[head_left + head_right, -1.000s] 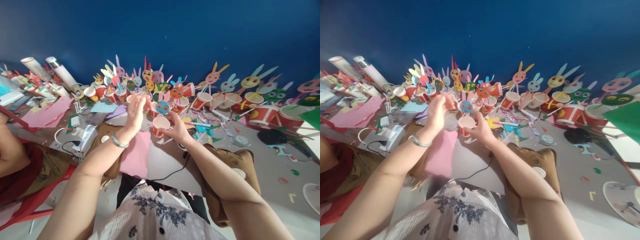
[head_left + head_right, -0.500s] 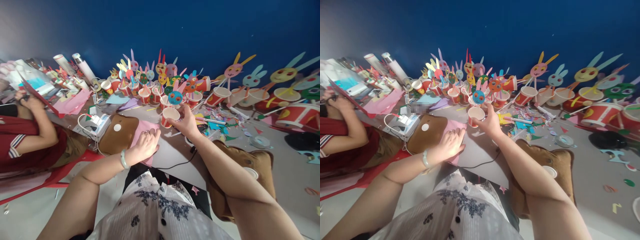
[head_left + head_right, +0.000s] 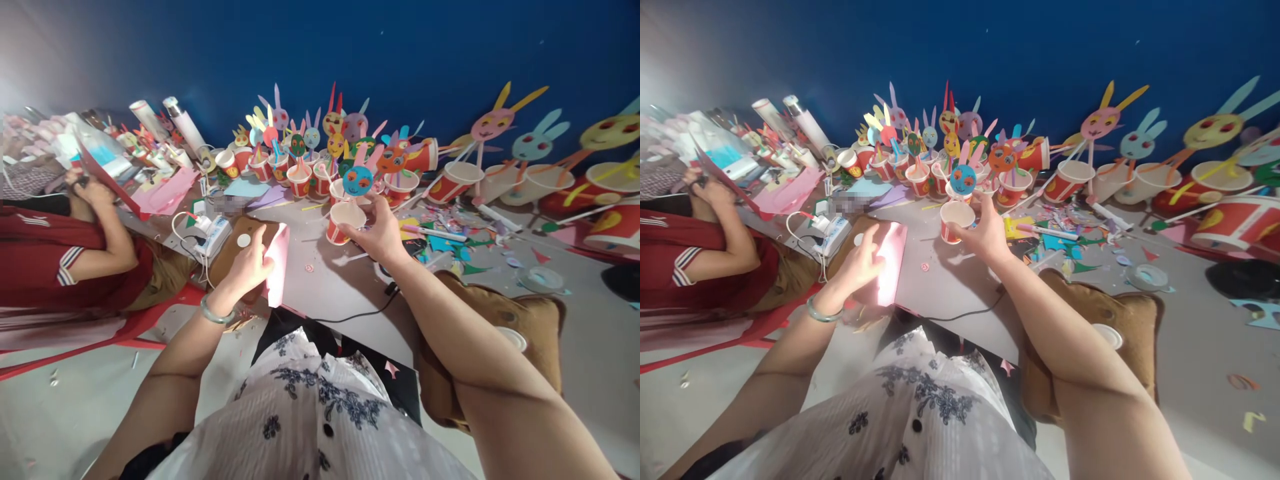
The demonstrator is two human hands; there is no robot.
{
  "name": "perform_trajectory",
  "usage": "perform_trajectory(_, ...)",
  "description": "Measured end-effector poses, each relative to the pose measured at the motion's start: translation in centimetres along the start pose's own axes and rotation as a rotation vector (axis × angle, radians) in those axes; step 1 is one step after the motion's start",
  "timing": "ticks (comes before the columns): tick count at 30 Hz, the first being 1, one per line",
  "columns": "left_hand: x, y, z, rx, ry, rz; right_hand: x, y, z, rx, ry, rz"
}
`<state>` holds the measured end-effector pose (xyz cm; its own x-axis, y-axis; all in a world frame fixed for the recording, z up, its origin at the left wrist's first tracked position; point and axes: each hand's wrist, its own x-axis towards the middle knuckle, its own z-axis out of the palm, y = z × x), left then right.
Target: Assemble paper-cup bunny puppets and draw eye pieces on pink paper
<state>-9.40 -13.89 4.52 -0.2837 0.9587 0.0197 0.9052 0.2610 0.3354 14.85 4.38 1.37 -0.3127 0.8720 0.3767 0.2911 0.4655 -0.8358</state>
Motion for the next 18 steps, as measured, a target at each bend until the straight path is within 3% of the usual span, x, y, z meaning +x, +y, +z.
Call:
perform_trajectory(2, -0.1, -0.2, 0.1, -0.013, 0.007, 0.001, 0.0, 0.1, 0.0, -0.002, -0.011, -0.011)
perform_trajectory(4, -0.2, 0.2, 0.2, 0.009, 0.075, 0.093, -0.1, 0.1, 0.0, -0.007, -0.025, -0.015)
perform_trajectory(7, -0.1, 1.5, 0.7, 0.164, 0.168, 0.424, -0.1, 0.1, 0.1, -0.001, -0.039, -0.004)
perform_trajectory(9, 0.2, 2.6, 1.0, 0.279, 0.077, 0.68, -0.1, 0.1, 0.2, 0.003, -0.039, 0.0)
perform_trajectory(11, 0.6, 3.7, 1.4, 0.331, -0.065, 0.798, -0.1, 0.2, 0.2, -0.002, -0.041, 0.002)
perform_trajectory(14, 1.5, 5.0, 2.0, 0.325, -0.214, 0.672, -0.1, 0.3, 0.3, -0.023, -0.057, 0.015)
perform_trajectory(18, 2.6, 6.1, 2.2, 0.332, -0.277, 0.484, -0.2, 0.4, 0.3, -0.03, -0.093, 0.01)
